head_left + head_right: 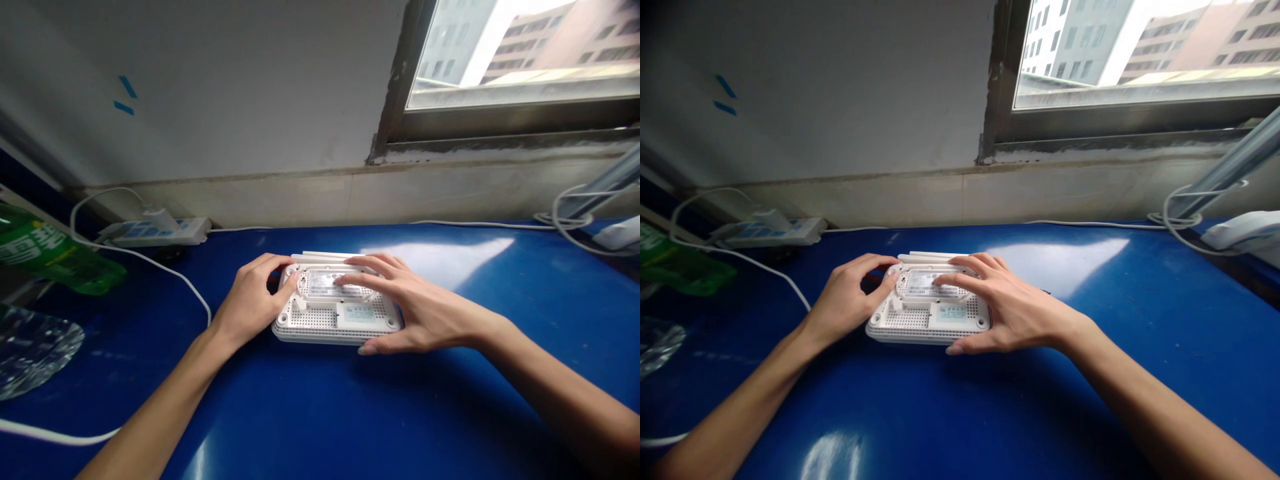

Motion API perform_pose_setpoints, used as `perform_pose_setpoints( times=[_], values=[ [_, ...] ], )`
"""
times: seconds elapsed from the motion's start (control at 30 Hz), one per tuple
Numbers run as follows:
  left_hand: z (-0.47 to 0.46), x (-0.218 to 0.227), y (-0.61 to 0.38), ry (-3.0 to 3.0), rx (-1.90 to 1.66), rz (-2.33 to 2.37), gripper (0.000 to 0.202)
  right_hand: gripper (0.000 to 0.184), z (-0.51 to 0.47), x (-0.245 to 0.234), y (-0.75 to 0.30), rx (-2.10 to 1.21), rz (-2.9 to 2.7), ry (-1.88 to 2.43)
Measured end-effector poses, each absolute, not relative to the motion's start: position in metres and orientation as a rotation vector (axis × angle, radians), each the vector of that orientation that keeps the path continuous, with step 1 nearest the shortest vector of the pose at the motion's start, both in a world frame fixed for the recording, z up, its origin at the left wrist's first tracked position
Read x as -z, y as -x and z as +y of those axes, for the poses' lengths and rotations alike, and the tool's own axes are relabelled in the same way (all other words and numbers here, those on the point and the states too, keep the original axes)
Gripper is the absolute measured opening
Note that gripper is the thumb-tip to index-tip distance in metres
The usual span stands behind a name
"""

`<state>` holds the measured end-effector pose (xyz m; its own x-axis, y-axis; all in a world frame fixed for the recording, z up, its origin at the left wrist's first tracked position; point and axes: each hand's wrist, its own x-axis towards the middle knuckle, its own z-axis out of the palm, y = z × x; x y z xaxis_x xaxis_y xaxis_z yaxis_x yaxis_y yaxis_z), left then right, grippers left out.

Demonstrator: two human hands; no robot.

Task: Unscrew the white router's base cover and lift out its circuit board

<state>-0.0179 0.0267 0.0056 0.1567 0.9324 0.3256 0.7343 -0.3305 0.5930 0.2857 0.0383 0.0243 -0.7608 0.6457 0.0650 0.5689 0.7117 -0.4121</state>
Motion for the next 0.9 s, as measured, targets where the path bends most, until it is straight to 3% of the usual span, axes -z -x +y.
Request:
perform_pose_setpoints(
  times=[0.47, 0.77, 0.9],
  values=[
    [0.025, -0.005, 0.015, -1.708, -0.951, 1.58, 0.038, 0.084, 0.032, -0.017, -0.276, -0.364, -2.665, 0.931],
    [0.02, -0.025, 0.021, -1.03, -1.075, 1.272, 0.066, 0.081, 0.037, -0.006, -0.278, -0.287, -2.531, 0.799],
    [0.019, -0.025, 0.015, -0.796, -0.951, 1.13, 0.056, 0.082, 0.038, -0.006, -0.279, -0.324, -2.516, 0.738]
  ],
)
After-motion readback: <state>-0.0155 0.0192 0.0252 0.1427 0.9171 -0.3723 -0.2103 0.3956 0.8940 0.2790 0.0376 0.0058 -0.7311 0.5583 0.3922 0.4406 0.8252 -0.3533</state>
